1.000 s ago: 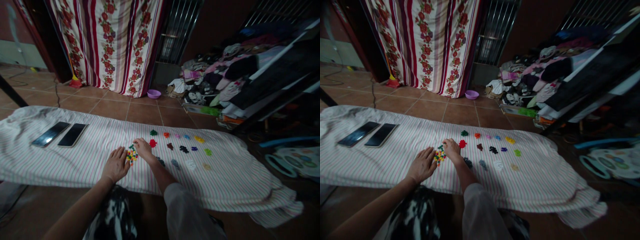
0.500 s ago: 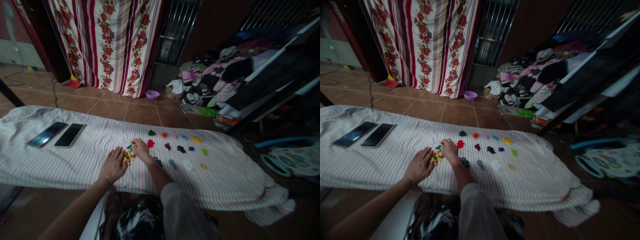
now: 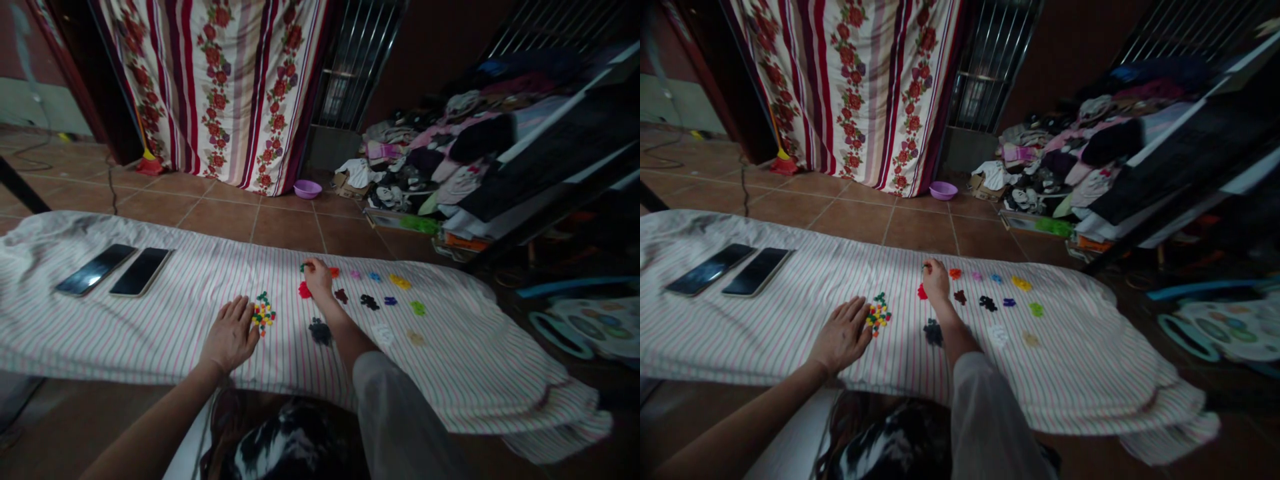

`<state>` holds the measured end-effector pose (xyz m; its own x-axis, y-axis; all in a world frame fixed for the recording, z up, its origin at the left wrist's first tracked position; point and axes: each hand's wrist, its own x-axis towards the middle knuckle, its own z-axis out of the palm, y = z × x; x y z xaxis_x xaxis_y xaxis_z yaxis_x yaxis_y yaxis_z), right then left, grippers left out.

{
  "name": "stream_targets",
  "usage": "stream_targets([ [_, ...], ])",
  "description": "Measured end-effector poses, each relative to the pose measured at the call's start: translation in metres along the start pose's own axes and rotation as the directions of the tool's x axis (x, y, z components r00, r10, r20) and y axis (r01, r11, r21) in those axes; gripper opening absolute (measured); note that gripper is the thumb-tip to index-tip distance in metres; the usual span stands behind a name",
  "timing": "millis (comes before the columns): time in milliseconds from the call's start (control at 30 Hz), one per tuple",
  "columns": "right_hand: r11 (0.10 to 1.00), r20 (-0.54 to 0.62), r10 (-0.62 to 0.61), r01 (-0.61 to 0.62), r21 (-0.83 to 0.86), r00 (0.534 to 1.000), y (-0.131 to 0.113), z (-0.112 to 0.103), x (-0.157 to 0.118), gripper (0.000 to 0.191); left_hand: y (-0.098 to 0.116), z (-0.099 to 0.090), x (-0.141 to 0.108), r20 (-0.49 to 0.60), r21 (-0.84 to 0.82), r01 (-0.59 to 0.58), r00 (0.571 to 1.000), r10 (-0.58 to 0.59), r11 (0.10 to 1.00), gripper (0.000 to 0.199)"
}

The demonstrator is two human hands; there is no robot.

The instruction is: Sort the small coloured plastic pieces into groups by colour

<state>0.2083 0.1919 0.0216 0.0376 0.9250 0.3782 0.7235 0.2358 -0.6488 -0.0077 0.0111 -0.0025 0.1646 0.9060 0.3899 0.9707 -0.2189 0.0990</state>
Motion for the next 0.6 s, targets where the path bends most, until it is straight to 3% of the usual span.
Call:
stream_targets([
  [200,0.995,-0.009,0.056,-0.057,-0.077,0.998,0.029,-0.008,0.025,0.027,0.001,-0.002,0.000,0.011,-0.013,0.015,1.000,-0.015,1.000,0.048],
  [600,0.981,0.050,0.048,-0.038,-0.190,0.998,0.032,0.000,0.032,0.032,0.001,0.000,0.000,0.013,-0.006,0.020,1.000,-0.020,1.000,0.048],
])
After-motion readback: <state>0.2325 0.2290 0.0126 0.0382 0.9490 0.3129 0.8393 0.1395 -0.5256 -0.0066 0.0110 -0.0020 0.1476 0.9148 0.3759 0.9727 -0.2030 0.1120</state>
